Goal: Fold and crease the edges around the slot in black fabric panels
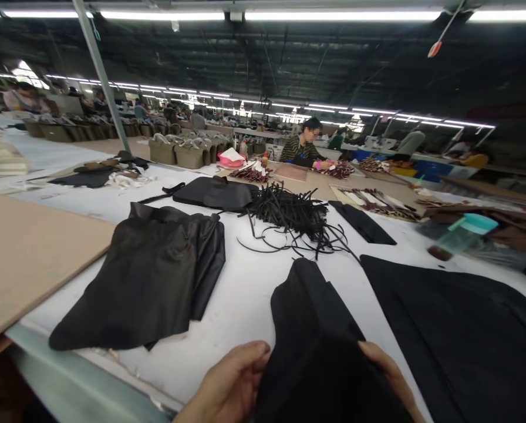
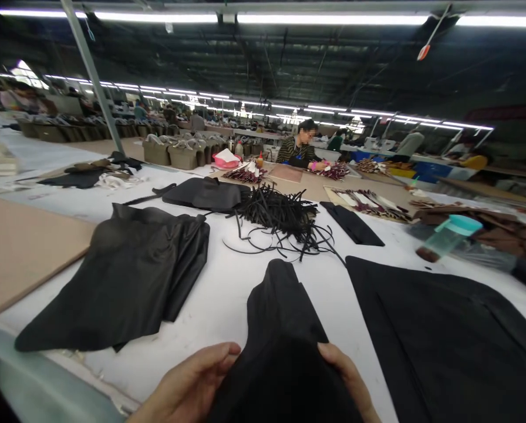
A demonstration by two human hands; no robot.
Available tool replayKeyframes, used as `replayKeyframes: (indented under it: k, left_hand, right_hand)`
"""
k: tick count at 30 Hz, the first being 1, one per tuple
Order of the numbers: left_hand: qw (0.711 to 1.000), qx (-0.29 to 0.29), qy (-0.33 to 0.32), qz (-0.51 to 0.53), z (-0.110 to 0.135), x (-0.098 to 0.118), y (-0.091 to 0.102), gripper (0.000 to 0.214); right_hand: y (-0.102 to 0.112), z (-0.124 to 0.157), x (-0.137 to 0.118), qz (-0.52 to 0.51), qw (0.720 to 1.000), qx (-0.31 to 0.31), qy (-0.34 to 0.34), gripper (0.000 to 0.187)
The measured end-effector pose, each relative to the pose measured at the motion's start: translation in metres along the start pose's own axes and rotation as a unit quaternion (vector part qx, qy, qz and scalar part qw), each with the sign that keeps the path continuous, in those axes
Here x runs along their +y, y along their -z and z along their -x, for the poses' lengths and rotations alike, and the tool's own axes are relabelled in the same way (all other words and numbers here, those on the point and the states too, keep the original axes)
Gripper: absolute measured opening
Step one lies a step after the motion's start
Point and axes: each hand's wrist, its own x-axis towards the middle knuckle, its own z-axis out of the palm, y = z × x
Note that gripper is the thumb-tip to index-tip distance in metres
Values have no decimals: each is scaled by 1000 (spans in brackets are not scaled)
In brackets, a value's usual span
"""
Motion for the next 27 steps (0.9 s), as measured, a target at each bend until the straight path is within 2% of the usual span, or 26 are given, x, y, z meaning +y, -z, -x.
replayKeyframes:
  k: [3, 7, 9, 11, 14, 15, 16, 18, 19, 20, 21, 23, 24, 25, 27]
  left_hand:
    - [999, -15, 21, 19, -5, -8, -6, 17]
    - [993, -107, -41, 21, -9, -9, -19, 34]
    - [991, -115, -61, 16, -10, -9, -25, 36]
    - [993, -103, -60, -17, -11, -10, -31, 31]
    - [986, -82, -70, -126, -10, -14, -39, 34]
    - [978, -70, -84, -179, -9, -16, -43, 34]
    - [963, -52, -110, -239, -9, -17, -47, 33]
    - [905, -9, -191, -379, -12, -22, -54, 33]
    - [861, 8, -232, -452, -14, -25, -58, 38]
    - [811, 17, -262, -522, -18, -30, -61, 46]
    - [760, 18, -277, -588, -22, -35, -64, 55]
    - [668, 3, -258, -698, -33, -49, -69, 68]
    - [632, -9, -243, -736, -38, -57, -71, 70]
    - [602, -17, -237, -762, -43, -65, -72, 68]
    - [555, -22, -265, -788, -48, -81, -72, 59]
  right_hand:
    - [19, 7, -1, 0, 999, 33, 26, 18]
    - [35, 14, 2, -6, 1000, 14, -14, 22]
    - [40, 14, 5, 1, 1000, -1, -23, 19]
    - [45, 11, 8, 29, 999, 10, -18, 19]
    - [51, 7, 10, 172, 982, 74, 1, 27]
    - [51, 7, 10, 254, 961, 105, 13, 30]
    - [50, 9, 8, 341, 927, 150, 39, 34]
    - [42, 17, 3, 479, 826, 263, 138, 41]
    - [34, 22, 1, 512, 779, 309, 187, 45]
    - [24, 27, -2, 523, 752, 330, 227, 49]
    - [12, 32, -3, 520, 759, 311, 238, 53]
    - [-12, 37, -4, 497, 822, 188, 204, 52]
    - [-22, 37, -3, 487, 840, 146, 189, 53]
    - [-30, 36, -2, 482, 847, 130, 181, 54]
    - [-38, 30, 2, 482, 839, 166, 189, 51]
